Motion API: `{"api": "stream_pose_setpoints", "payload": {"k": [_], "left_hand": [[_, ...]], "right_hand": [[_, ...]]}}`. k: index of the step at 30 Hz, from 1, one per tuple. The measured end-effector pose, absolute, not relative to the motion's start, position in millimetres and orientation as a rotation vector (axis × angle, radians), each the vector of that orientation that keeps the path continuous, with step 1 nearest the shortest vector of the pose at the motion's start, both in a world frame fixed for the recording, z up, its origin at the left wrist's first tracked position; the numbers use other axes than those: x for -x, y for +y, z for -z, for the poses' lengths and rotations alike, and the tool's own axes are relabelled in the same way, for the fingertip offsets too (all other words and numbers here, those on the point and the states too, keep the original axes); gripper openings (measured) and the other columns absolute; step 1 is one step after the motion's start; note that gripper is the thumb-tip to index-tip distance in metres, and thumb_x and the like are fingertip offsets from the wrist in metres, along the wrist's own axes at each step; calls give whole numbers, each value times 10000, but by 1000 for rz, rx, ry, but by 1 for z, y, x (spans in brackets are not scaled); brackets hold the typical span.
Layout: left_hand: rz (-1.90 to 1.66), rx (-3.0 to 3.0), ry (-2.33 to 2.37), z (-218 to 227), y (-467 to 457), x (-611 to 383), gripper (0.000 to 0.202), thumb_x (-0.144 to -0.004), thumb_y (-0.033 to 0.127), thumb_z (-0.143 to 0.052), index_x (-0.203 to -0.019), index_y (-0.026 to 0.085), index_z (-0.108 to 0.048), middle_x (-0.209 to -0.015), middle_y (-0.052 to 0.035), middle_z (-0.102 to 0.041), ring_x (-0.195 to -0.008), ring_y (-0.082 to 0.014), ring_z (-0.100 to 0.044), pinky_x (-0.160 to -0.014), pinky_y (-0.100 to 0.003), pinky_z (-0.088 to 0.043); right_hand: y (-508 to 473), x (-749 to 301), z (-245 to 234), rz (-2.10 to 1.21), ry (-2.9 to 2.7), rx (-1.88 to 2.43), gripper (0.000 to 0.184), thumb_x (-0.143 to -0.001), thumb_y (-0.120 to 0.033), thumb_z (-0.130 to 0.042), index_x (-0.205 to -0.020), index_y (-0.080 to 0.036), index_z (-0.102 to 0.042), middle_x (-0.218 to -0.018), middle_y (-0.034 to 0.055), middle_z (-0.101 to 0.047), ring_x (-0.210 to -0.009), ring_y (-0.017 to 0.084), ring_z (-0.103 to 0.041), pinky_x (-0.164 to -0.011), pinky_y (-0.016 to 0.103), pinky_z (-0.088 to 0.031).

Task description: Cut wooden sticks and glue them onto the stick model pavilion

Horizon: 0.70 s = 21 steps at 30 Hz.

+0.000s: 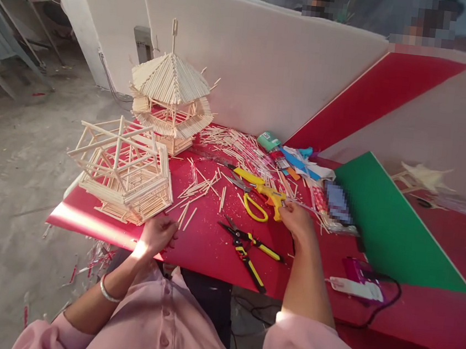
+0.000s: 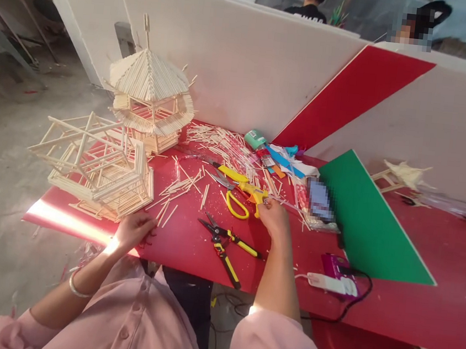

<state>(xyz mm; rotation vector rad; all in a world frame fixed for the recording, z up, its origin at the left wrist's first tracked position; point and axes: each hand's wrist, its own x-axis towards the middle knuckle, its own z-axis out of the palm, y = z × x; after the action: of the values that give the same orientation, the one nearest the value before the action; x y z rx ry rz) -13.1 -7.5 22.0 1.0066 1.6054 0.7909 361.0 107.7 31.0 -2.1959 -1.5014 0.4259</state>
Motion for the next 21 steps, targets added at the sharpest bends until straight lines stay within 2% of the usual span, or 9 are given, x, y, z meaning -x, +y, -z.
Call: {"api": "stream_pose_setpoints", "payload": {"k": [2,5,8,12,15,18,21], "left_hand": [[-807,-1011,1590,-22,-8,13,248,-805,353,-583,-654,162,-633,-556,-11,-654,-394,-120,-597,-318,-173,-416],[-848,-995,1545,-22,-9,13,294,-807,373,-589,-608,159,-621,-510,-3,-626,-367,-98,-559,-319,-158,-383],[-906,-917,1491,-23,-10,13,302,-791,396,-613,-617,149,-636,-504,-6,-629,-351,-79,-520,-339,-160,-389],[-945,-805,1408,-26,-10,10,279,-730,409,-671,-675,136,-677,-511,-13,-645,-360,-70,-492,-361,-166,-400],[-940,-775,1352,-28,-9,6,289,-695,416,-699,-658,130,-675,-512,-20,-647,-374,-70,-481,-368,-169,-395],[-915,-755,1321,-31,-9,1,307,-683,432,-711,-675,127,-680,-534,-29,-661,-380,-73,-476,-375,-182,-394],[-894,-733,1306,-35,-12,-1,329,-684,453,-711,-670,126,-679,-555,-35,-666,-386,-71,-469,-392,-194,-402]], "right_hand": [[112,-360,-25,-545,-1410,2165,194,-701,-260,-663,-862,-169,-723,-676,55,-710,-680,198,-656,-626,265,-495],[109,-356,-23,-704,-1281,2094,171,-684,-269,-682,-816,-162,-702,-617,29,-676,-602,194,-646,-565,284,-519],[88,-352,-27,-780,-1187,2013,227,-705,-313,-672,-880,-169,-681,-703,35,-688,-632,188,-665,-594,299,-553],[32,-332,-42,-874,-1057,1780,416,-674,-419,-730,-1014,-195,-642,-826,29,-700,-666,173,-664,-627,292,-559],[-9,-295,-55,-920,-1150,1704,423,-724,-480,-687,-1024,-185,-634,-743,13,-670,-576,148,-600,-548,263,-517],[-31,-251,-66,-847,-1440,1666,366,-825,-473,-583,-1055,-191,-616,-793,34,-674,-656,175,-624,-594,277,-513],[-34,-218,-67,-349,-1676,1740,392,-774,-546,-658,-938,-193,-613,-723,38,-644,-628,195,-606,-582,300,-484]]}}
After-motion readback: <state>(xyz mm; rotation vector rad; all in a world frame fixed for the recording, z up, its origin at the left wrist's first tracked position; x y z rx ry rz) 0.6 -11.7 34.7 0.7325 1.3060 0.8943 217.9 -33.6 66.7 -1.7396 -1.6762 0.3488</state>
